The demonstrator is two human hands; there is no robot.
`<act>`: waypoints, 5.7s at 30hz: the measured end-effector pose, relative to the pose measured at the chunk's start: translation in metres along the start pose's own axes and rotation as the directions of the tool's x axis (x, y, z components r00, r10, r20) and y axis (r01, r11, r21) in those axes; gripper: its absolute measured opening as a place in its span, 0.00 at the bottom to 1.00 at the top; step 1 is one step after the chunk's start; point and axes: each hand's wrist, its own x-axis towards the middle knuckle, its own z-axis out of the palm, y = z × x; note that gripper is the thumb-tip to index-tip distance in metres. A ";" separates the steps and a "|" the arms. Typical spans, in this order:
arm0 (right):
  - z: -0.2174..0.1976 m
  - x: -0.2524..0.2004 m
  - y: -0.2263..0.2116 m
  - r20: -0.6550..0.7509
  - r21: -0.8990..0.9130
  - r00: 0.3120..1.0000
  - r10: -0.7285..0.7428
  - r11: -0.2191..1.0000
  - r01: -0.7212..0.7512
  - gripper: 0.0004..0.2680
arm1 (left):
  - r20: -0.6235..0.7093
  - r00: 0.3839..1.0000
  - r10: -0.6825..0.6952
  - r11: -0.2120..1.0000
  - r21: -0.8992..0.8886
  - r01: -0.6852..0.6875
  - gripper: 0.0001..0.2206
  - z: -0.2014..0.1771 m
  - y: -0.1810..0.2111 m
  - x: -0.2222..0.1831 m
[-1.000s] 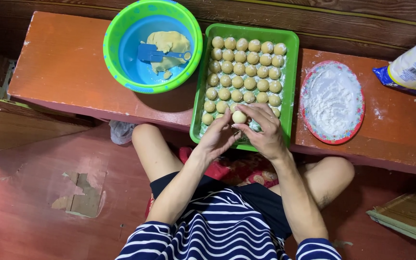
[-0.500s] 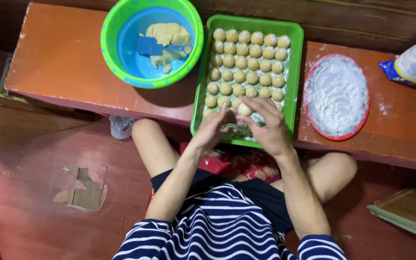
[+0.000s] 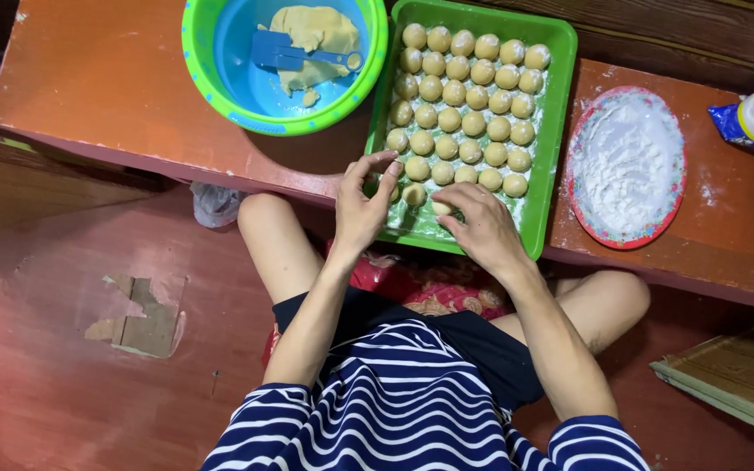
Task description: Shaping small pieces of dough into uniform balls and arranging them in a tray.
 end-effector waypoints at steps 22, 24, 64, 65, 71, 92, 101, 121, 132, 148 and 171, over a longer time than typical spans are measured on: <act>0.011 -0.003 0.013 -0.049 -0.059 0.999 -0.001 0.998 -0.002 0.16 | -0.021 0.988 0.151 0.987 0.057 -0.150 0.07 -0.002 0.001 0.000; 0.011 -0.003 0.012 -0.065 -0.059 0.998 -0.012 0.998 0.008 0.15 | -0.021 0.987 0.157 0.986 0.058 -0.155 0.07 -0.002 0.001 -0.001; 0.015 -0.006 0.012 -0.081 -0.278 0.988 0.128 0.949 -0.146 0.14 | -0.026 0.977 0.211 0.972 0.108 -0.207 0.06 -0.002 0.000 0.002; 0.016 -0.006 0.013 -0.084 -0.287 0.989 0.123 0.947 -0.143 0.14 | -0.026 0.977 0.211 0.972 0.107 -0.207 0.06 -0.002 0.000 0.002; 0.017 -0.006 0.013 -0.073 -0.306 0.988 0.133 0.940 -0.150 0.15 | -0.027 0.976 0.216 0.971 0.112 -0.212 0.06 -0.001 0.001 0.001; 0.020 -0.002 0.008 -0.090 -0.348 0.991 0.104 0.929 -0.129 0.15 | -0.024 0.973 0.229 0.964 0.142 -0.223 0.06 0.000 0.003 0.000; 0.013 0.000 0.000 -0.048 -0.317 0.984 0.173 0.931 -0.179 0.16 | -0.026 0.970 0.242 0.959 0.157 -0.235 0.05 0.000 0.003 0.000; 0.010 0.002 -0.003 -0.044 -0.307 0.987 0.155 0.938 -0.161 0.15 | -0.017 0.973 0.230 0.962 0.156 -0.225 0.06 0.000 0.003 0.000; 0.019 -0.005 0.023 -0.237 -0.209 0.968 0.085 0.968 -0.136 0.14 | -0.012 0.975 0.221 0.966 0.142 -0.217 0.06 -0.002 0.003 -0.001; 0.020 0.044 0.055 -0.144 0.989 0.845 0.514 0.111 0.101 0.16 | 0.115 0.977 0.182 0.977 -0.137 -0.166 0.08 0.049 0.023 0.046; 0.010 0.035 0.014 -0.257 0.841 0.874 0.412 0.542 -0.008 0.18 | 0.161 0.964 0.212 0.971 -0.143 -0.190 0.07 0.051 0.000 0.039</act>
